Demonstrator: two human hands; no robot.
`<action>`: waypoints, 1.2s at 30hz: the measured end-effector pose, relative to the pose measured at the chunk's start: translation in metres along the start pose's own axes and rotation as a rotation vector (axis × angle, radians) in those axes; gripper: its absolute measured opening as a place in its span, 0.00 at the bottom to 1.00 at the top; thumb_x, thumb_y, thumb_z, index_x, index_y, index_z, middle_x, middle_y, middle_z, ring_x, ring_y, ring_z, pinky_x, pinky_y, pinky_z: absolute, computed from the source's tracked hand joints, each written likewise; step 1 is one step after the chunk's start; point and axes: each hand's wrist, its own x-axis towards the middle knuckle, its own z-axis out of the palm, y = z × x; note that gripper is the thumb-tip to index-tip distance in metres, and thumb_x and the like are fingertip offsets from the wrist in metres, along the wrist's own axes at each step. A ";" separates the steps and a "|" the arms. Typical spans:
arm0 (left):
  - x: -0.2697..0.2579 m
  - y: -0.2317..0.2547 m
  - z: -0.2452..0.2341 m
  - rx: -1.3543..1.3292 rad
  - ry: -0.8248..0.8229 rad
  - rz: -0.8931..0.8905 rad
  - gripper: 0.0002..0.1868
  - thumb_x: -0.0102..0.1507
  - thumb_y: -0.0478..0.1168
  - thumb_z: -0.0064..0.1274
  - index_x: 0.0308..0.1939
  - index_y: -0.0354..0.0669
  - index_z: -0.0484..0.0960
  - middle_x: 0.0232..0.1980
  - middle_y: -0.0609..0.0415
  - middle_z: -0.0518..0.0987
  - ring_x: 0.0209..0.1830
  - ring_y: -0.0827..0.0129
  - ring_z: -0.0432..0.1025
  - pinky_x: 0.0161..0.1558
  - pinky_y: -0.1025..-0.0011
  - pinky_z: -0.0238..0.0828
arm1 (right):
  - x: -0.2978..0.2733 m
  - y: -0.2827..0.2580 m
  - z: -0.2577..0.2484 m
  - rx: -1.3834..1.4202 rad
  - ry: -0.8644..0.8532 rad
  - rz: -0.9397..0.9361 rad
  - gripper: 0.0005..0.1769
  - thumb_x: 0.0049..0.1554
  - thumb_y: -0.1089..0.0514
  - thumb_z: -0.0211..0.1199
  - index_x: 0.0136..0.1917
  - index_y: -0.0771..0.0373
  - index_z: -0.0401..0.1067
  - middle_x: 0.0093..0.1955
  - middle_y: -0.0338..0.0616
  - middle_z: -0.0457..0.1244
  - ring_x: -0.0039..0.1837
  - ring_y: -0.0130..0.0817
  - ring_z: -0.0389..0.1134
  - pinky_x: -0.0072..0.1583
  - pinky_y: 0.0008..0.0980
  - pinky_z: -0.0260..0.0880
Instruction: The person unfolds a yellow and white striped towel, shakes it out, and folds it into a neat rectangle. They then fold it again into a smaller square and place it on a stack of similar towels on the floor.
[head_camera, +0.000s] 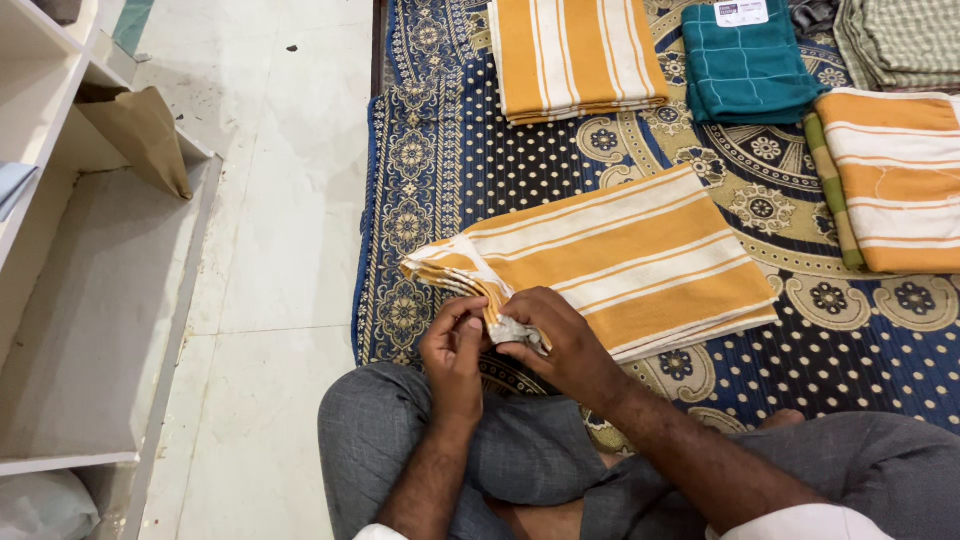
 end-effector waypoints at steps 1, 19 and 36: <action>0.001 0.000 0.001 -0.035 -0.016 -0.027 0.10 0.67 0.28 0.47 0.48 0.32 0.83 0.48 0.56 0.77 0.46 0.75 0.73 0.49 0.77 0.76 | 0.001 -0.001 -0.001 -0.015 0.001 0.012 0.28 0.49 0.61 0.75 0.59 0.65 0.67 0.55 0.50 0.63 0.57 0.45 0.68 0.57 0.39 0.70; 0.060 -0.041 -0.044 0.488 0.358 -0.219 0.10 0.61 0.31 0.53 0.45 0.35 0.85 0.53 0.50 0.76 0.47 0.71 0.75 0.48 0.77 0.73 | 0.011 -0.007 -0.072 -0.042 -0.082 0.149 0.19 0.52 0.71 0.68 0.56 0.64 0.72 0.51 0.47 0.68 0.56 0.39 0.73 0.53 0.34 0.73; 0.133 0.026 -0.002 0.608 0.167 0.367 0.11 0.62 0.26 0.51 0.44 0.30 0.86 0.53 0.43 0.79 0.42 0.68 0.76 0.35 0.74 0.79 | 0.020 -0.012 -0.117 -0.031 0.344 0.336 0.13 0.61 0.68 0.60 0.60 0.63 0.70 0.54 0.44 0.68 0.50 0.29 0.73 0.41 0.26 0.77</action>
